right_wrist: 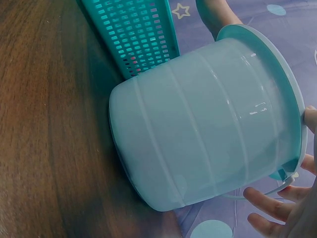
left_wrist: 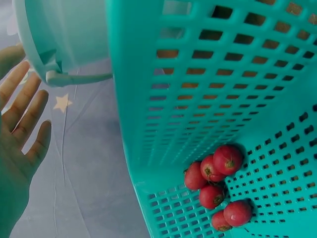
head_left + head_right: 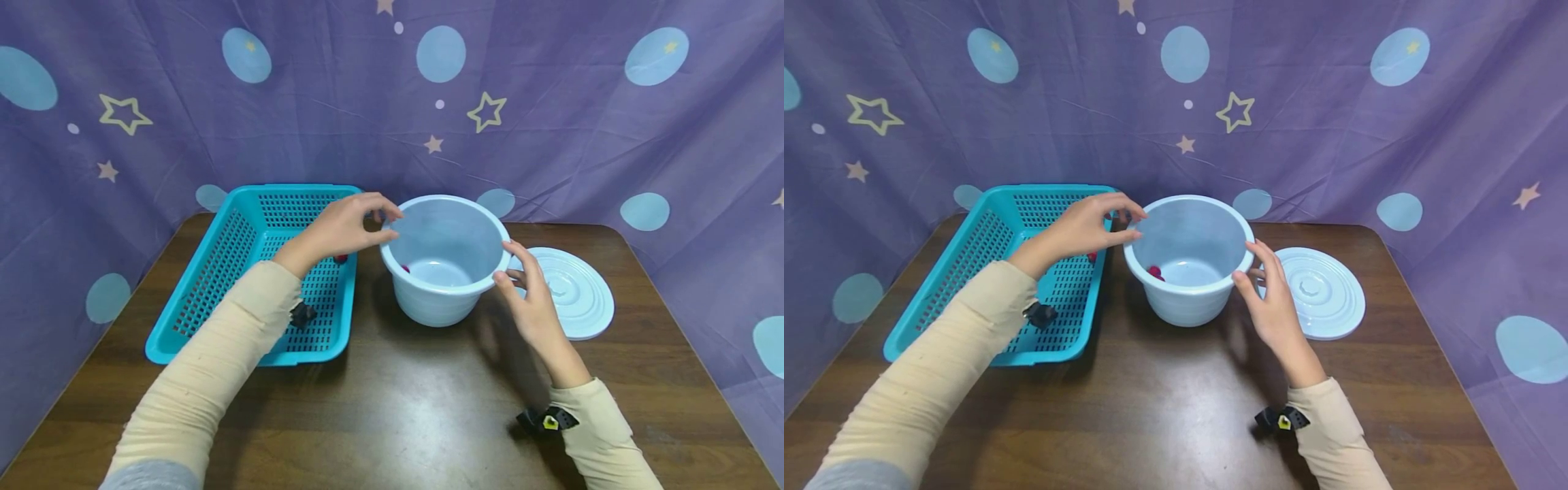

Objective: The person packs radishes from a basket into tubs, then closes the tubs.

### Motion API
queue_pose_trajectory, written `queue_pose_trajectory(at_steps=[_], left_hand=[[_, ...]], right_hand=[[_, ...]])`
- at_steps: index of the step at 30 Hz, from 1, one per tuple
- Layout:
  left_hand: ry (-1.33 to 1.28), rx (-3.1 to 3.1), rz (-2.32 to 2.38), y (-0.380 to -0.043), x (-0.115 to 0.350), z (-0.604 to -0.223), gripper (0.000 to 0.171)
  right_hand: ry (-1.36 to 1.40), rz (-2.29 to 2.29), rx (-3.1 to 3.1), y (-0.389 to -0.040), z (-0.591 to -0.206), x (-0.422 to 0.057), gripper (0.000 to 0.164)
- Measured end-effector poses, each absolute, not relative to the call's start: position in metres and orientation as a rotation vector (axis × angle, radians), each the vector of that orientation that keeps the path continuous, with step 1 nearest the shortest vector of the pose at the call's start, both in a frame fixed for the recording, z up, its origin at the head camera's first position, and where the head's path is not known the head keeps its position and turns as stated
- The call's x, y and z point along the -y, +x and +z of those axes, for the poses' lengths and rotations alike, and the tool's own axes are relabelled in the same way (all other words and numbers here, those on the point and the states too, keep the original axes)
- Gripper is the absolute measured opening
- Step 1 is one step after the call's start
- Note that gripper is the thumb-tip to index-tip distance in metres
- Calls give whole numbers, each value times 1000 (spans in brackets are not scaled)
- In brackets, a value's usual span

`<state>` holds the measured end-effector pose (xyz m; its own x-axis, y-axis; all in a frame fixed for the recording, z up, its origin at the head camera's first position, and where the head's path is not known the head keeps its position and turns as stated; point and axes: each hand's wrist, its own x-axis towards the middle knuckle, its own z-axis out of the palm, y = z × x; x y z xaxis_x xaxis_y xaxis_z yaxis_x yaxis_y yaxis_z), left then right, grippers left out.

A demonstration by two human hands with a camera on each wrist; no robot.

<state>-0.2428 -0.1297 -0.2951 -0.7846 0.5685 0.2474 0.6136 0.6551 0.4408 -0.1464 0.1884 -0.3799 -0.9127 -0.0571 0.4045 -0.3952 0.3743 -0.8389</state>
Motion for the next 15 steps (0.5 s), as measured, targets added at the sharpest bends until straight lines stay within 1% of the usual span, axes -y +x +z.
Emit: queue_pose_trajectory(at_steps=[11,15], left_hand=[[-897,2723,-858,-249,151,-301,24],[-858,2735,-859,-252,162,-305,24]], right_hand=[[399,1552,2334,-147,-381,-190,52],[395,1560,2336,-146,-380,-189,51]])
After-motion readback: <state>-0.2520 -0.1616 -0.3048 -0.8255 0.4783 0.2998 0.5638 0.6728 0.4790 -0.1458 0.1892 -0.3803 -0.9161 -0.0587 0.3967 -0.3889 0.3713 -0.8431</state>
